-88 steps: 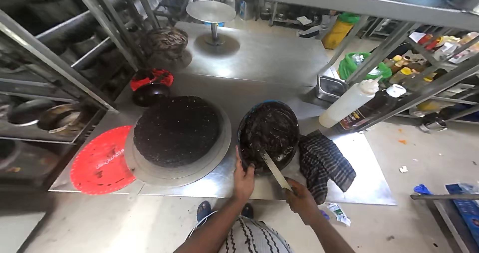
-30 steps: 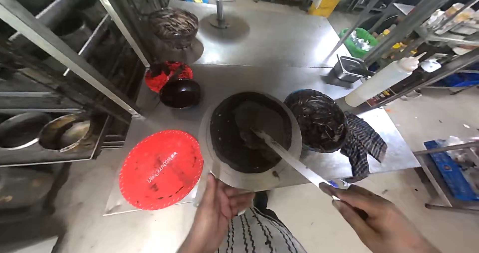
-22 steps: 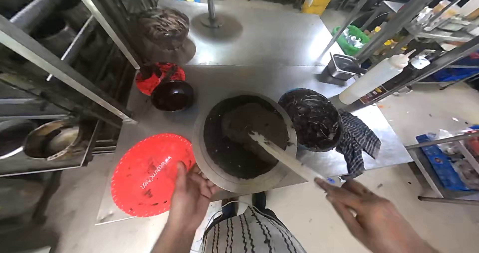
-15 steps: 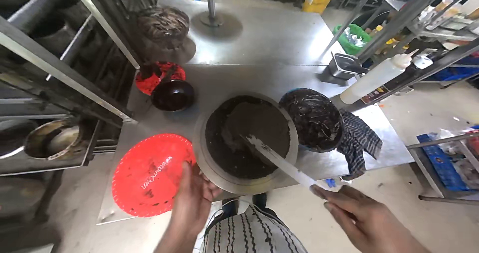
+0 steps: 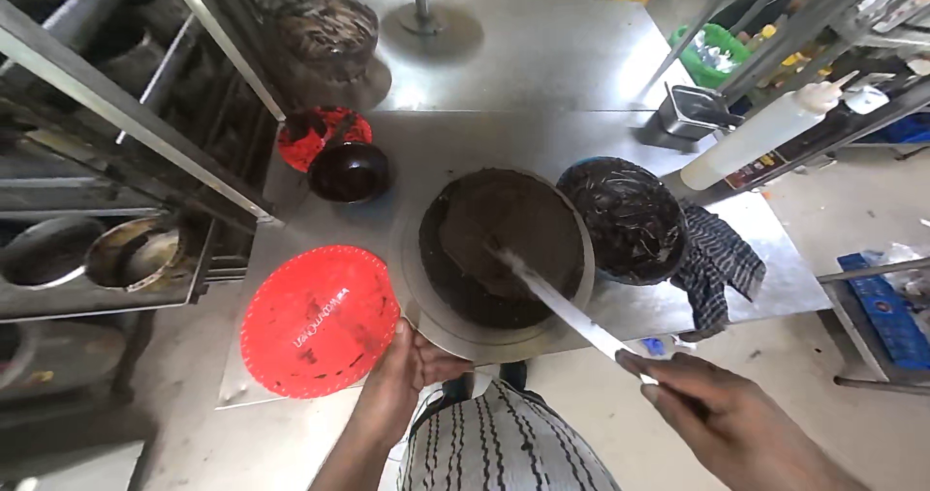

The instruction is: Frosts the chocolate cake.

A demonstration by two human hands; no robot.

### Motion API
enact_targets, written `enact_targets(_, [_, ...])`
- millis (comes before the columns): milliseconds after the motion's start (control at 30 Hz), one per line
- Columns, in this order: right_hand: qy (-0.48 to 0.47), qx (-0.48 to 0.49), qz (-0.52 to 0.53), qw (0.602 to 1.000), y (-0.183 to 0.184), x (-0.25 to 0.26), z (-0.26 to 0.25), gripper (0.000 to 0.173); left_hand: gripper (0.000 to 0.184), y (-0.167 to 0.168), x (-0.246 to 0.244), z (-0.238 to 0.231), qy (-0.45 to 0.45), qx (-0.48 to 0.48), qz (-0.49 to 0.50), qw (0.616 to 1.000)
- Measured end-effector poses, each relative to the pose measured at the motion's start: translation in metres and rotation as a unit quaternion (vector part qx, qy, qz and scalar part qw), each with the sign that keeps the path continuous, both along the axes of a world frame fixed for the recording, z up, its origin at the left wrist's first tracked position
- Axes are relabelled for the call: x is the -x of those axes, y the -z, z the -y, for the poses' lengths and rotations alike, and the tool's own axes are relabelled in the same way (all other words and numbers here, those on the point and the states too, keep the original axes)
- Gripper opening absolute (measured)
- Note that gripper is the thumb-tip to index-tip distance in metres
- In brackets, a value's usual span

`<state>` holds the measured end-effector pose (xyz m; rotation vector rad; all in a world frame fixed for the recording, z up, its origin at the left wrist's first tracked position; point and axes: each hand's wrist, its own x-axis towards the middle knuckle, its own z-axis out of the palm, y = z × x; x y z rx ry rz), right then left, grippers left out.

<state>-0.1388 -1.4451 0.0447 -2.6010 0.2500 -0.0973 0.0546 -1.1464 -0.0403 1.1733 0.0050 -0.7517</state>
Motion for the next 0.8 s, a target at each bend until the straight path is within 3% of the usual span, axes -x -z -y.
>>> enact_targets(100, [0.004, 0.164, 0.058, 0.985, 0.003, -0.001, 0.017, 0.039, 0.067, -0.006, -0.016, 0.005, -0.130, -0.028, 0.007, 0.991])
enact_targets(133, [0.027, 0.146, 0.053, 0.987, 0.003, -0.002, 0.019, 0.039, 0.070, -0.009, -0.015, 0.005, -0.128, -0.031, 0.003, 0.991])
enact_targets(233, [0.034, -0.057, -0.026, 0.997, -0.002, 0.003, 0.001, 0.033, 0.084, -0.006, 0.006, 0.000, 0.000, -0.023, 0.008, 1.000])
enact_targets(300, [0.005, 0.040, 0.010, 0.999, -0.001, 0.006, -0.006, 0.035, 0.088, -0.005, 0.014, -0.001, 0.053, -0.018, 0.008, 0.998])
enact_targets(367, [0.015, 0.160, 0.047, 0.986, -0.001, 0.004, 0.005, 0.039, 0.079, -0.003, 0.011, -0.001, -0.016, -0.008, 0.019, 1.000])
enact_targets(400, [0.034, 0.160, 0.046, 0.985, 0.000, 0.002, 0.009, 0.040, 0.074, -0.002, 0.005, 0.000, -0.066, -0.008, 0.014, 0.998])
enact_targets(467, [0.064, 0.018, -0.002, 0.998, 0.000, 0.000, 0.002, 0.035, 0.072, -0.003, -0.006, 0.002, -0.113, -0.011, -0.015, 0.993])
enact_targets(500, [0.058, -0.058, -0.019, 0.996, 0.001, 0.000, -0.007, 0.032, 0.070, -0.004, -0.006, 0.001, -0.092, -0.015, -0.017, 0.995])
enact_targets(533, [0.038, -0.068, -0.015, 0.997, 0.002, 0.002, -0.015, 0.031, 0.068, -0.003, -0.002, -0.002, -0.046, -0.015, -0.005, 0.999])
enact_targets(600, [0.007, 0.078, 0.035, 0.996, 0.003, 0.003, -0.017, 0.035, 0.072, 0.003, 0.003, -0.010, 0.047, -0.011, 0.007, 0.999])
enact_targets(667, [0.027, 0.166, 0.053, 0.984, 0.001, -0.002, -0.001, 0.038, 0.073, 0.007, 0.001, -0.016, 0.065, -0.008, 0.014, 0.998])
enact_targets(700, [0.050, 0.148, 0.041, 0.987, 0.001, -0.005, 0.004, 0.039, 0.071, 0.008, -0.001, -0.017, 0.034, -0.008, 0.021, 0.999])
enact_targets(800, [0.070, -0.065, -0.035, 0.995, -0.002, -0.005, -0.012, 0.033, 0.062, 0.006, -0.016, -0.017, -0.063, -0.008, 0.032, 0.997])
